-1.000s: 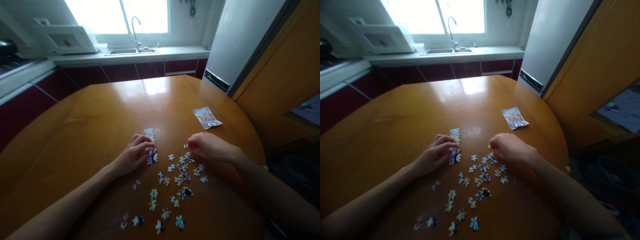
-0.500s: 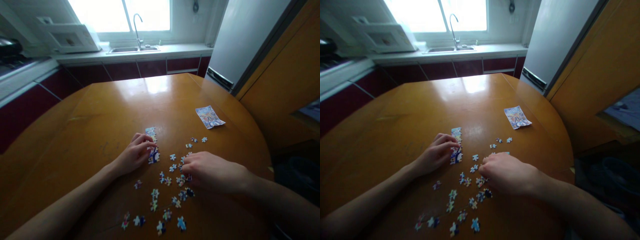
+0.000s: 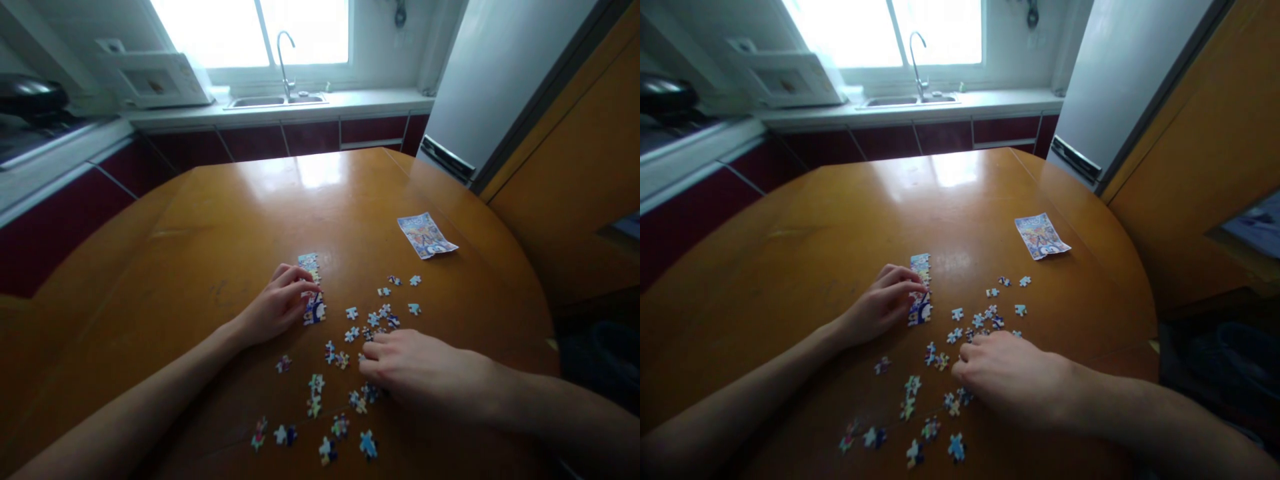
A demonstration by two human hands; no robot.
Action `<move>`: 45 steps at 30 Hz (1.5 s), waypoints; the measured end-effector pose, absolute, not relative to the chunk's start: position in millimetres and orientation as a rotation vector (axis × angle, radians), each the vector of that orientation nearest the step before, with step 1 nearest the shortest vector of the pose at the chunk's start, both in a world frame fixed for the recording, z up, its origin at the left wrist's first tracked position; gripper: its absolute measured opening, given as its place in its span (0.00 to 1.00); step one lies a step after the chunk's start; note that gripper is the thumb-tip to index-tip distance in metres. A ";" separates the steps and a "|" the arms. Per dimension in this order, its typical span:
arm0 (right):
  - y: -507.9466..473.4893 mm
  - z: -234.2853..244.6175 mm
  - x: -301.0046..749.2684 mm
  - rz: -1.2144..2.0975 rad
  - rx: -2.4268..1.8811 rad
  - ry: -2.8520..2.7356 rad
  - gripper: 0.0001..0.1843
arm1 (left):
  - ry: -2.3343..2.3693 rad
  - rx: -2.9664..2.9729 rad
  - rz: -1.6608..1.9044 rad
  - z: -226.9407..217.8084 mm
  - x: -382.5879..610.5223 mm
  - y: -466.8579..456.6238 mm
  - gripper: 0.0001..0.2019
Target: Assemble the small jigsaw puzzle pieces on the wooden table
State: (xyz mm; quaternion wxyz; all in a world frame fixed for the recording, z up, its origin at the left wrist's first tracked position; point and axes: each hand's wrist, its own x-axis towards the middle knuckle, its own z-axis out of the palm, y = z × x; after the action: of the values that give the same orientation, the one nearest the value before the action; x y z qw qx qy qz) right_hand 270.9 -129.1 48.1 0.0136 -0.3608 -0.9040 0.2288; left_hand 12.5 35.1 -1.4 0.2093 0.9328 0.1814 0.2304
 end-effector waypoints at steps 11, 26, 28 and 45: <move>-87.6 47.9 279.8 0.997 -1.269 -2.268 0.07 | 0.344 2.595 0.561 6.0 10.0 30.0 0.09; -57.1 17.9 242.7 0.946 -1.335 -1.988 0.12 | 0.286 2.733 0.466 15.6 10.8 33.0 0.09; -51.4 18.2 237.9 0.954 -1.360 -2.023 0.13 | 0.284 2.717 0.459 15.5 9.9 34.3 0.10; -37.0 17.5 231.2 0.808 -1.530 -2.195 0.04 | 0.277 2.638 0.441 12.5 7.3 36.5 0.12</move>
State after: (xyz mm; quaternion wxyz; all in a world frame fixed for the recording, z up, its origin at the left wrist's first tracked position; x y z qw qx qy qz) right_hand 231.2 -37.0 17.5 0.1725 -0.5393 -0.7735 0.2848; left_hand 7.3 36.5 12.5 0.2242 0.9561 0.1004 0.1597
